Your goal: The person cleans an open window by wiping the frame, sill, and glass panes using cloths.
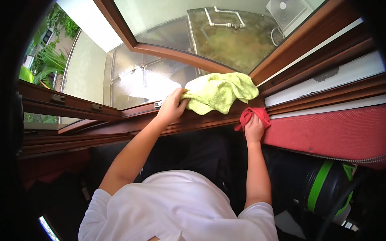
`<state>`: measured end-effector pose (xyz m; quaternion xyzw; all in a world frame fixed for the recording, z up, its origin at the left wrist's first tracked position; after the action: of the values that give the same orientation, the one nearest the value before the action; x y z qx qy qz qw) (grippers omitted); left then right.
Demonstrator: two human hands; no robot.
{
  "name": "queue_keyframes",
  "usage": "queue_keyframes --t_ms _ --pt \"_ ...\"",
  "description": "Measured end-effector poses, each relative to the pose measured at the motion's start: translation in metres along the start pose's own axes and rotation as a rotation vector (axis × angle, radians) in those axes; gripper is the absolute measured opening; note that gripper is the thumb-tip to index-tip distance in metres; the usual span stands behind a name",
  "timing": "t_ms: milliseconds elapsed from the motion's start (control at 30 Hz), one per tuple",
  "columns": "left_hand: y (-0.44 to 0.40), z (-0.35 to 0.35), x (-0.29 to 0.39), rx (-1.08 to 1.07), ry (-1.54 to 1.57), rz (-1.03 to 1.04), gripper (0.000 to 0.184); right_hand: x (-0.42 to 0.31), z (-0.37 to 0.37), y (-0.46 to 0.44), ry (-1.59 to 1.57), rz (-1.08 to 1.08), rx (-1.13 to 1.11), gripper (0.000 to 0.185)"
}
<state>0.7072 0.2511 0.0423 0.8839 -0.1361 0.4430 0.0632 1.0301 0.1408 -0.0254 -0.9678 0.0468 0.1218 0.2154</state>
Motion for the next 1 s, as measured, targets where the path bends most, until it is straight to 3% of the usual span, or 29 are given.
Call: queue_keyframes --t_ms 67,167,233,367,467,567,633,667,733,833,1000 --pt "-0.003 0.000 -0.003 0.017 -0.014 0.040 0.028 -0.003 -0.006 -0.003 0.011 0.022 -0.094 0.024" --pt "-0.002 -0.001 0.003 0.022 -0.033 0.109 0.028 0.004 -0.011 0.009 -0.094 0.064 0.017 0.025" --pt "-0.003 -0.003 0.003 0.002 -0.027 0.136 0.029 0.001 -0.020 0.022 -0.084 -0.018 0.204 0.027" --pt "-0.004 -0.003 0.006 -0.063 -0.035 0.118 0.030 -0.017 -0.013 0.033 -0.117 -0.169 0.197 0.023" --pt "-0.003 -0.007 0.003 -0.122 -0.048 0.146 0.035 -0.112 -0.017 0.028 -0.251 -0.603 0.020 0.023" --pt "-0.002 -0.015 0.000 -0.185 -0.094 0.247 0.039 -0.201 -0.004 0.031 -0.676 -0.885 -0.172 0.029" --pt "0.000 -0.018 -0.001 -0.140 -0.180 0.314 0.038 -0.247 0.019 0.040 -0.755 -0.964 -0.189 0.026" --pt "0.002 -0.018 -0.001 -0.122 -0.222 0.352 0.038 -0.264 0.045 0.052 -0.692 -0.904 -0.402 0.031" --pt "0.003 -0.016 -0.001 -0.105 -0.263 0.366 0.038 -0.285 0.066 0.057 -0.524 -0.886 -0.286 0.035" --pt "0.002 -0.017 -0.005 -0.086 -0.233 0.380 0.038 -0.276 0.052 0.040 -0.477 -0.971 -0.052 0.037" --pt "0.002 -0.018 -0.005 -0.073 -0.181 0.394 0.037 -0.170 0.037 0.030 -0.221 -0.858 -0.002 0.026"
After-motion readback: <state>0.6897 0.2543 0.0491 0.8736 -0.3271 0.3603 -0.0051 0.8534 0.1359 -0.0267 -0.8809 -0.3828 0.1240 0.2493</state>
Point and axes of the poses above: each hand's wrist, its own y-axis away from the middle knuckle, its own z-axis out of the palm, x = y × z, the point moved 3 cm from there along -y, towards the middle knuckle, and after that the axes turned 8 degrees about -z, right-handed, at the moved point
